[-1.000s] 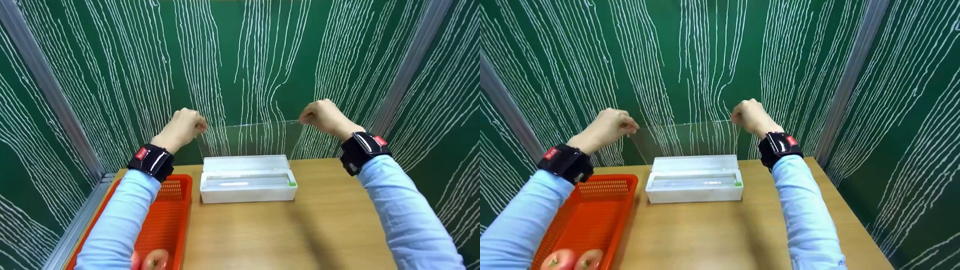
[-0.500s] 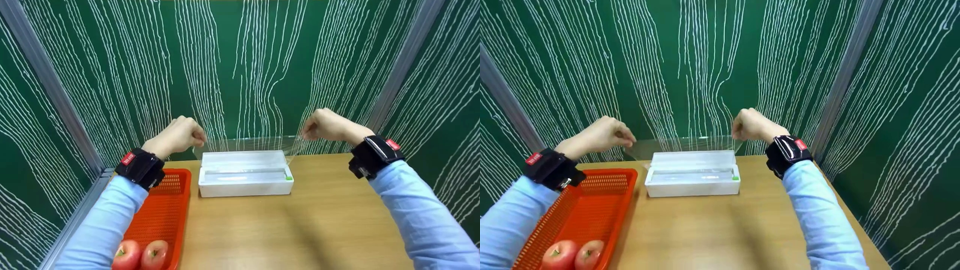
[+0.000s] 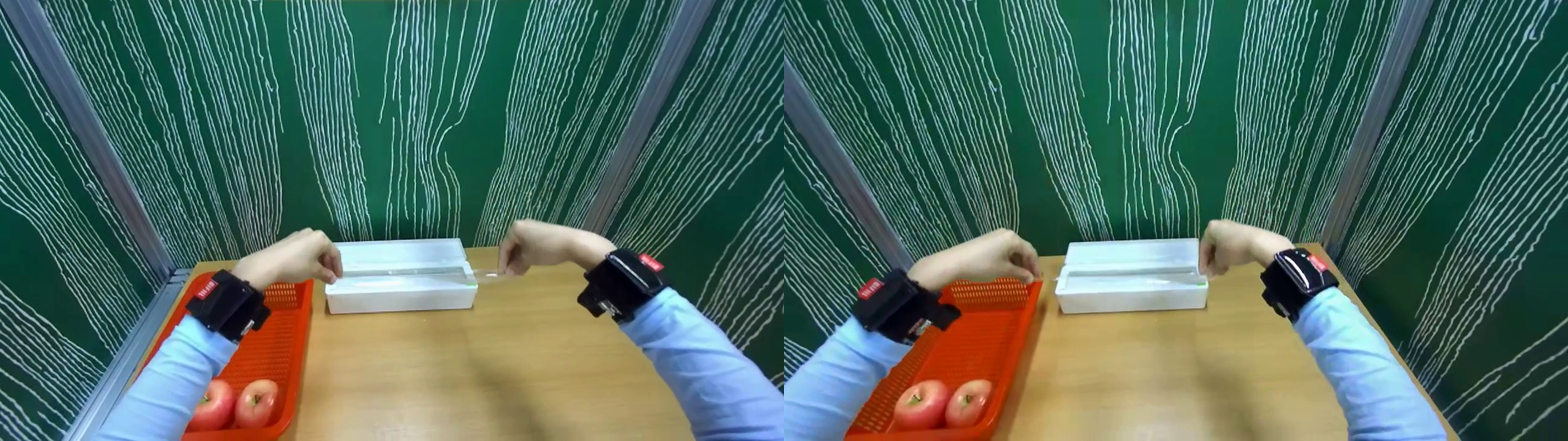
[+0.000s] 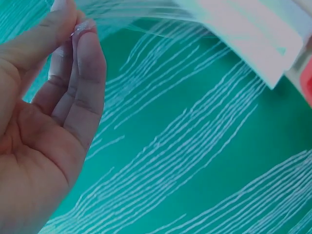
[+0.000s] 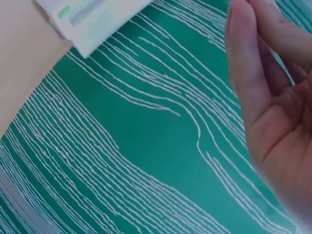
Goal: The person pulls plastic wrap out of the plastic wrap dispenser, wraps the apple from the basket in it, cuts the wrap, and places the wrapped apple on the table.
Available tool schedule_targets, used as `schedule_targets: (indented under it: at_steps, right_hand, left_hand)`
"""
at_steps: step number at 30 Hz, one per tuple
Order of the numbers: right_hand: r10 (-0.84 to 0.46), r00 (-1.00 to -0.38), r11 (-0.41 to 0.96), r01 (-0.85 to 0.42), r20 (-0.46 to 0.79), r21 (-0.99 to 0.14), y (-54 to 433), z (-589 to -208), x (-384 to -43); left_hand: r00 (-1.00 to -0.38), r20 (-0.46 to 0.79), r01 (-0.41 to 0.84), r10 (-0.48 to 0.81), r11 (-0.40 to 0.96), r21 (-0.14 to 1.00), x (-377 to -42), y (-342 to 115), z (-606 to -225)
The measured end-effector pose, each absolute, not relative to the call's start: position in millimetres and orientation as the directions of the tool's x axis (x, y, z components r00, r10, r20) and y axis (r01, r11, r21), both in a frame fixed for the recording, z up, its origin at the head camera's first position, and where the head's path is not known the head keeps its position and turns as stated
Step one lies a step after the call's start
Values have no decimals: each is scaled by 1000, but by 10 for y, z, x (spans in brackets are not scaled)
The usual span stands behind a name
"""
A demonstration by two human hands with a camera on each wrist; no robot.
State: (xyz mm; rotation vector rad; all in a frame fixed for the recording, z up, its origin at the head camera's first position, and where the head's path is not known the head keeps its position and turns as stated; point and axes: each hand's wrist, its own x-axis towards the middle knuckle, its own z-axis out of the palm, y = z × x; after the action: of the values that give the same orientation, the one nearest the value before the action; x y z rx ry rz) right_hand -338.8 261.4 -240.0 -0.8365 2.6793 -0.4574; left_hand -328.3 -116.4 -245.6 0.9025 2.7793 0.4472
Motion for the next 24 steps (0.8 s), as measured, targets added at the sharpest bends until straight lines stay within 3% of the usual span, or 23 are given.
schedule_targets:
  at_steps: [8,15,24]
  right_hand:
    - [-610,-743,779,-498,-275,-382,2563,-2624,-3195]
    - [-689,-683,714,-579,-244,-393,2553,-2842,-3075]
    - [-704,-664,694,-569,-251,-441,2564,-3068,-2973]
  left_hand:
    - [-758,-112,573,642,738,357,-3110,-1154,-2678]
    - [-753,-130,546,646,722,426,-3031,-1183,-2839]
    - [-750,-181,520,636,736,434,-2887,-1170,-3093]
